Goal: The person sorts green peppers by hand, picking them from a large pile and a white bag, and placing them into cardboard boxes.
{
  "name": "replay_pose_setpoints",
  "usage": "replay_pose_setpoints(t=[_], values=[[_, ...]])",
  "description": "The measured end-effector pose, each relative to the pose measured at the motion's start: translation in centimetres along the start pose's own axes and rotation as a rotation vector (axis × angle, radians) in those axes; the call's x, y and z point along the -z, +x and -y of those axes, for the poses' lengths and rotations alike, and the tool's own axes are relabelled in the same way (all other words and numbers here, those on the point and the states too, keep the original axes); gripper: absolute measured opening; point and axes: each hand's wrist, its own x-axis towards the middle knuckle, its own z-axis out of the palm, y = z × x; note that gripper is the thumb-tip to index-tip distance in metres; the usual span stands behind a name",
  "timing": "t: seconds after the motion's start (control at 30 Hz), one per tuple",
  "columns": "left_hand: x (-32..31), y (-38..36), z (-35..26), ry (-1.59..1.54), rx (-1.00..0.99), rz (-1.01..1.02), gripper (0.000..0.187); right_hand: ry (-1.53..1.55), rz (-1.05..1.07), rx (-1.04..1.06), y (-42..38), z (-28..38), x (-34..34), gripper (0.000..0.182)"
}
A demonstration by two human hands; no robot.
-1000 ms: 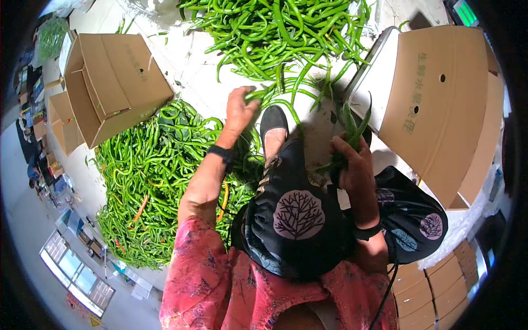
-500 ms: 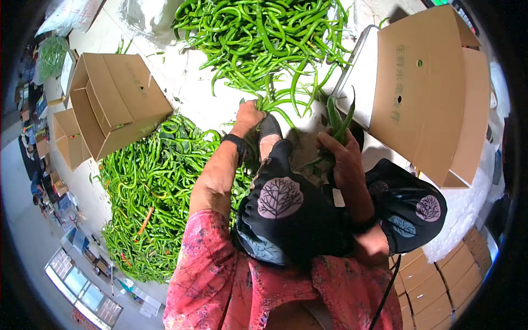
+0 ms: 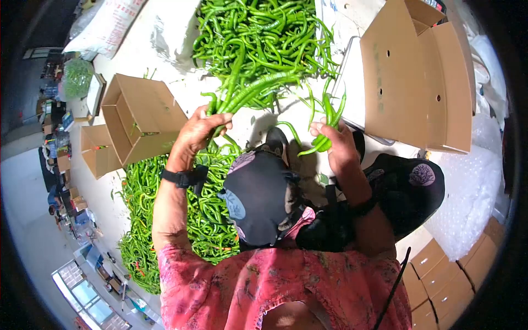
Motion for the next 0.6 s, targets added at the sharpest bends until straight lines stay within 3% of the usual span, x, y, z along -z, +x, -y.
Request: replay_pose_setpoints(t=[0.13,0.33,0.4,0.47,0.6], values=[[-1.3,-5.3,-8.0,0.050,-0.119,-0.007,0.015,0.244,0.064,-0.042,0.9,-0.7,0.1,0.023],[-6.2,-8.9,-15.1,-0.002,-0.246,0.132,0.029,0.472,0.205,0.098,-1.8,6.6,-2.9,0.023],[-8.9,-9.3,-16.3,-0.041,-0.250,0.128,0.029,0.438,0.203,0.153,-2.1,9.9,-3.9,0.022],[-10.3,-8.3,-15.8,-0.102,-0.255,0.255,0.026,0.417,0.233,0.251,-2.6,13.3,-5.2,0.027],[-14.4,-8.2,-14.1,-0.198,-0.146,0.315,0.021,0.361,0.420,0.299,-2.2,17.3,-5.4,0.049]])
